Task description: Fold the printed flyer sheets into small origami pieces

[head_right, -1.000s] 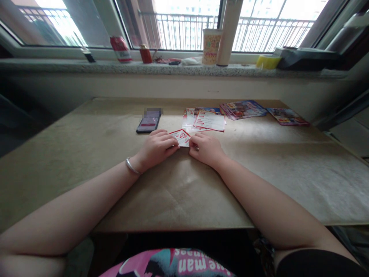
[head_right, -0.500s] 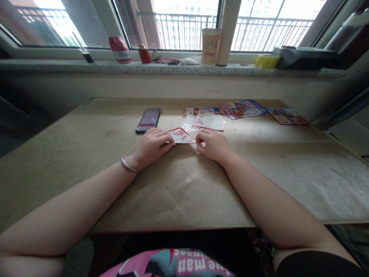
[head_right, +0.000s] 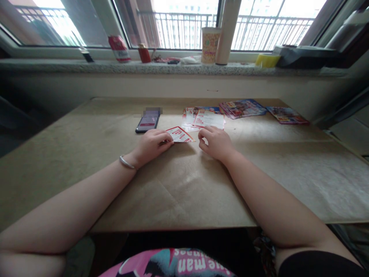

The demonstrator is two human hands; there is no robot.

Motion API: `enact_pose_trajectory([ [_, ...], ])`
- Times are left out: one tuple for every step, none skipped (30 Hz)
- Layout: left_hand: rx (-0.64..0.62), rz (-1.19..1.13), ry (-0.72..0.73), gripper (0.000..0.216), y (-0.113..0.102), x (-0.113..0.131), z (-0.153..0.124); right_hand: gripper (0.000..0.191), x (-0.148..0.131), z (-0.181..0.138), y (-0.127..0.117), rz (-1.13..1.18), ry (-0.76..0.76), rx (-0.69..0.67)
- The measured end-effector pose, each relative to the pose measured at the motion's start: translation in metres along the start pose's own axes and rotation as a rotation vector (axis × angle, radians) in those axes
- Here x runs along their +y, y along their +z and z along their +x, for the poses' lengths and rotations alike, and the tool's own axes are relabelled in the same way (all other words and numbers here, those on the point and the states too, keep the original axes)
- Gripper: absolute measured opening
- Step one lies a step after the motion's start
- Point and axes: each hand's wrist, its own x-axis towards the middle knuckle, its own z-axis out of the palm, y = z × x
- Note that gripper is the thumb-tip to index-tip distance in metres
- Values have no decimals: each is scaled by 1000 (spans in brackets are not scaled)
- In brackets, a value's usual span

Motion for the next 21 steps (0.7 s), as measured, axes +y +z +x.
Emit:
enact_pose_trajectory([
  [0,5,8,17,0,1,0,9,-3,0,0,9,-18,15],
  [-1,14,17,17,0,2,1,9,-6,1,0,17,-45,24],
  [-4,22,31,18,0,4,2,11,-9,2,1,24,-81,20],
  [-7,27,48,18,-1,6,2,14,-13,2,2,27,-110,4],
  [-8,28,66,19,-1,8,3,15,-17,3,3,28,-133,-3],
  [-6,28,85,20,-2,10,3,16,-20,4,4,26,-151,-16],
  [0,29,100,21,-2,11,3,17,-23,4,6,19,-158,-21],
  [12,37,110,22,-3,12,4,17,-25,5,7,12,-164,-25],
  [28,49,115,22,-3,13,3,17,-27,5,8,7,-167,-25],
  [44,66,117,21,-3,13,3,17,-28,5,9,4,-169,-22],
  [58,86,114,21,-3,14,3,17,-30,5,10,2,-172,-19],
  [69,107,109,20,-3,14,3,17,-31,6,10,-1,-172,-12],
  [79,126,105,19,-3,14,2,18,-33,6,10,-6,-171,-5],
  [83,141,104,19,-3,15,2,19,-35,6,9,-14,-167,1],
  [85,154,108,18,-3,15,2,21,-37,6,9,-27,-163,8],
  [84,165,117,19,-3,16,3,22,-38,6,9,-41,-160,11],
  [84,174,132,19,-2,17,3,23,-40,6,9,-56,-161,13],
  [83,181,150,19,-2,18,4,23,-42,6,9,-70,-168,11],
  [80,185,169,20,-1,19,4,23,-43,6,9,-83,-177,10],
  [76,185,188,20,-1,20,5,23,-45,6,10,-93,-185,9],
  [69,180,203,20,-1,21,6,22,-45,6,10,-99,-193,6],
])
